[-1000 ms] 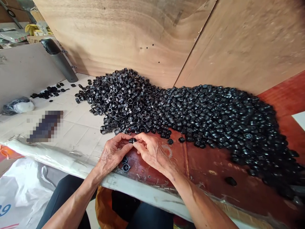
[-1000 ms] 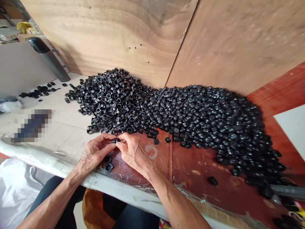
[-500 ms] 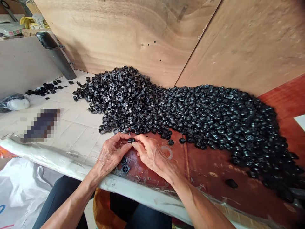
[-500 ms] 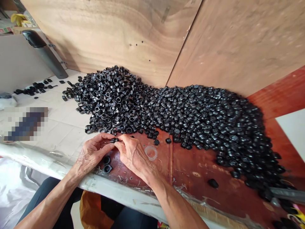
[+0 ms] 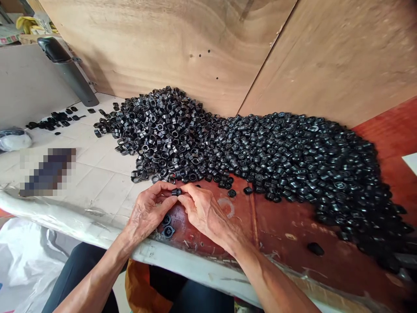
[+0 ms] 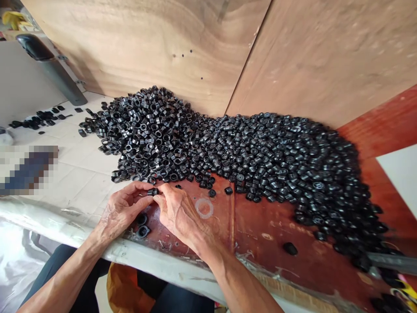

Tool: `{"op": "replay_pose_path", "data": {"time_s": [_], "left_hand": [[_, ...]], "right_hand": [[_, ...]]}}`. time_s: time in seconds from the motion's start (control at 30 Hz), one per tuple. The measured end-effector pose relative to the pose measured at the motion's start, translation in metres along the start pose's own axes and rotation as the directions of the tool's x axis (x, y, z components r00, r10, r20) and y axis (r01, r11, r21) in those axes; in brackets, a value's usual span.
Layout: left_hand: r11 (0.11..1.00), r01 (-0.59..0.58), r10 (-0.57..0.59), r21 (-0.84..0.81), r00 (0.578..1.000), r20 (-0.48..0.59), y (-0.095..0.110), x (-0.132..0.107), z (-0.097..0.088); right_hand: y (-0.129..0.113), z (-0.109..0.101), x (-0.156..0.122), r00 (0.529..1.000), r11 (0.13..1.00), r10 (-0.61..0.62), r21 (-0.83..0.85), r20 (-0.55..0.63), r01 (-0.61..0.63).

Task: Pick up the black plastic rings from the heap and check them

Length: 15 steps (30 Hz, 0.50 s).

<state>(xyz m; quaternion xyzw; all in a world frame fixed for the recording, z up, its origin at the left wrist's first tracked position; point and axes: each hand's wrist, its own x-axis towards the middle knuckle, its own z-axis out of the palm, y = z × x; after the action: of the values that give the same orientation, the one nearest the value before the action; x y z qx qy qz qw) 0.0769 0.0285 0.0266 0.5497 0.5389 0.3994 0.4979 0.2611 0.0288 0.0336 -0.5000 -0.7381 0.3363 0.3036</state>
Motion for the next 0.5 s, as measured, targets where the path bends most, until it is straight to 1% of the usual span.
{"op": "replay_pose_path", "data": {"time_s": [0.17,0.3,0.5], "left_hand": [[1.000,0.008,-0.007,-0.020,1.000,0.009,-0.0024,-0.0002,-0.0009],[0.999,0.016,-0.016,-0.028,1.000,0.019,-0.0022,-0.0005,-0.0013],[0.999,0.039,-0.037,-0.030,0.998,0.045,-0.0028,-0.0026,-0.0019]], "right_hand": [[0.0024,0.0027,-0.0001,1.000,0.999,-0.026,0.041,-0.003,0.026],[0.0047,0.0049,-0.0009,0.998,0.998,-0.060,0.032,-0.027,0.061],[0.0070,0.0060,-0.0009,0.999,0.998,-0.051,0.024,-0.001,0.051]]}}
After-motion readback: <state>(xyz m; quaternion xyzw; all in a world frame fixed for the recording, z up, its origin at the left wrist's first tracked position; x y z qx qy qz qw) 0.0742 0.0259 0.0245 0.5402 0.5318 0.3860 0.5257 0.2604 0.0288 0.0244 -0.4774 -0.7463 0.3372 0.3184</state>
